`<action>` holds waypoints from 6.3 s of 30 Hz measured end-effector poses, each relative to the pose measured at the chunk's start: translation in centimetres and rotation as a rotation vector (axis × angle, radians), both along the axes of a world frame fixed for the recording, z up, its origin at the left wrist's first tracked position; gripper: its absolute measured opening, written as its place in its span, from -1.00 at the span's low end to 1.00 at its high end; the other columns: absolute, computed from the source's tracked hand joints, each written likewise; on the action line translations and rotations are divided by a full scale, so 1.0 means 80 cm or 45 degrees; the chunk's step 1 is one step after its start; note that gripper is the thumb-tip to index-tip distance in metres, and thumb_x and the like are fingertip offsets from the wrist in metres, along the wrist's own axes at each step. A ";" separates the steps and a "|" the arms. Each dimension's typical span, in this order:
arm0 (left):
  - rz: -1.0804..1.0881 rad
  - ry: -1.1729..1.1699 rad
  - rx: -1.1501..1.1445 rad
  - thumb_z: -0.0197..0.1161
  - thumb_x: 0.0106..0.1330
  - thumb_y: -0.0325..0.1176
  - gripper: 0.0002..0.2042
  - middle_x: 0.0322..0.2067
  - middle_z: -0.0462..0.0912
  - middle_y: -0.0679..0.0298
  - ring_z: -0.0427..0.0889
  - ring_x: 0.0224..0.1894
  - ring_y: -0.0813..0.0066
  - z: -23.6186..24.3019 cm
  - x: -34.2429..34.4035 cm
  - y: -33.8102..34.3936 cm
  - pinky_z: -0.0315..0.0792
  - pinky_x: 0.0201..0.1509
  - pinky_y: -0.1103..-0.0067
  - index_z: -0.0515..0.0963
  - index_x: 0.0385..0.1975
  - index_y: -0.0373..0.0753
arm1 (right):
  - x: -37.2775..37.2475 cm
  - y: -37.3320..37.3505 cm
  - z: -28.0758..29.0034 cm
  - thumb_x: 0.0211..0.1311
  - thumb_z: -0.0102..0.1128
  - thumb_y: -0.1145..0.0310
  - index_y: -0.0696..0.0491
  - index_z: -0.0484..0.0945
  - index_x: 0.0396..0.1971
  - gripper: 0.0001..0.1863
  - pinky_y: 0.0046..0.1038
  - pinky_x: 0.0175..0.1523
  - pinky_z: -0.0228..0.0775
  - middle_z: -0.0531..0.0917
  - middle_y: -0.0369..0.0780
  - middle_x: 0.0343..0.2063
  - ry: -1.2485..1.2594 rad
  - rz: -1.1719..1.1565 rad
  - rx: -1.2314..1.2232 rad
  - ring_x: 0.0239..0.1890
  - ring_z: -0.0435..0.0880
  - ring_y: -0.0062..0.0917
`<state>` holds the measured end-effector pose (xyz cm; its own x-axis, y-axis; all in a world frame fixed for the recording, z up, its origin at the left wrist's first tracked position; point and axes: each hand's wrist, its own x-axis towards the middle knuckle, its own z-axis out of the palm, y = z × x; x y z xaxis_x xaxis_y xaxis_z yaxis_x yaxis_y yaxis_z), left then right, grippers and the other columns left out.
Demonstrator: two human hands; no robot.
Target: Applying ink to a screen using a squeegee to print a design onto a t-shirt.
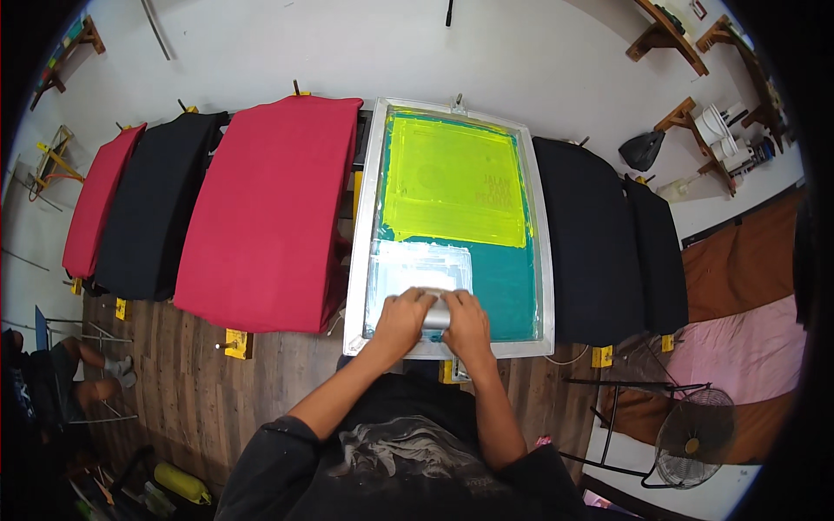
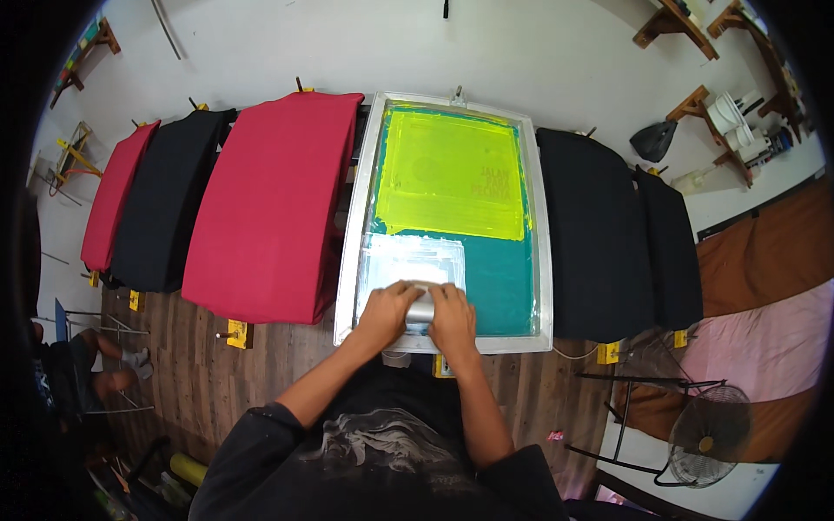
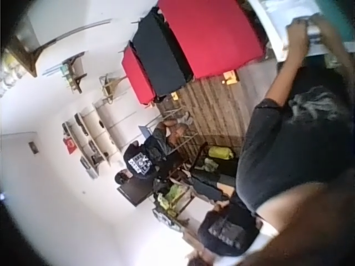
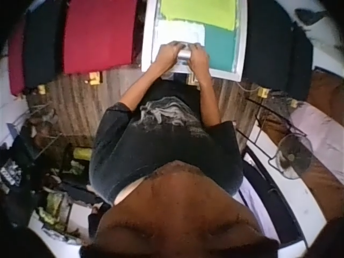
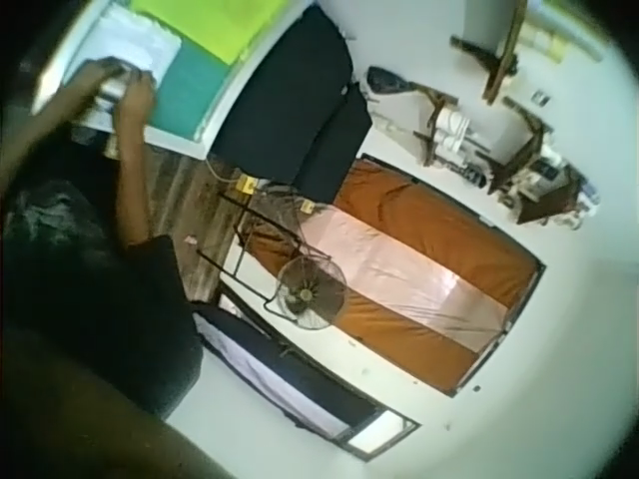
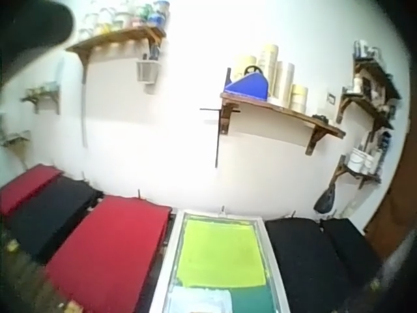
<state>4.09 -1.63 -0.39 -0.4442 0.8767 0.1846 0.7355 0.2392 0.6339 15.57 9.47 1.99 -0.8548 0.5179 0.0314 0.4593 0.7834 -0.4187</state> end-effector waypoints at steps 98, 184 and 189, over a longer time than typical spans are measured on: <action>0.069 -0.060 -0.110 0.17 -0.01 -0.69 -0.40 0.14 0.46 0.01 0.36 0.29 0.09 0.007 0.025 -0.038 0.13 0.32 0.14 0.45 0.16 -0.21 | 0.016 -0.034 0.003 -0.20 0.25 0.67 0.06 0.45 0.11 -0.31 -0.19 0.20 0.18 0.47 -0.14 0.10 -0.121 0.098 0.106 0.20 0.39 -0.26; -0.035 -0.068 -0.156 0.26 -0.19 -0.71 -0.46 -0.17 0.65 -0.03 0.64 -0.15 -0.03 0.010 -0.041 0.008 0.55 -0.08 0.27 0.57 -0.05 -0.30 | -0.042 0.038 0.007 -0.21 0.21 0.68 0.07 0.57 -0.14 -0.52 -0.22 -0.04 0.44 0.56 -0.14 -0.20 -0.092 0.250 -0.068 -0.08 0.52 -0.16; -0.062 -0.040 -0.117 0.19 -0.11 -0.68 -0.42 -0.06 0.61 -0.06 0.61 -0.09 -0.07 0.033 0.026 -0.043 0.48 -0.02 0.21 0.51 0.06 -0.29 | 0.024 -0.009 0.017 -0.30 0.31 0.63 0.02 0.52 -0.04 -0.38 -0.20 0.03 0.35 0.53 -0.20 -0.09 -0.159 0.239 -0.113 -0.01 0.50 -0.23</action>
<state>6.14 -5.10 2.24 -0.4046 0.9101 0.0891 0.7281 0.2616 0.6336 17.46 8.76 3.37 -0.9308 0.3455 -0.1192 0.3616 0.8225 -0.4390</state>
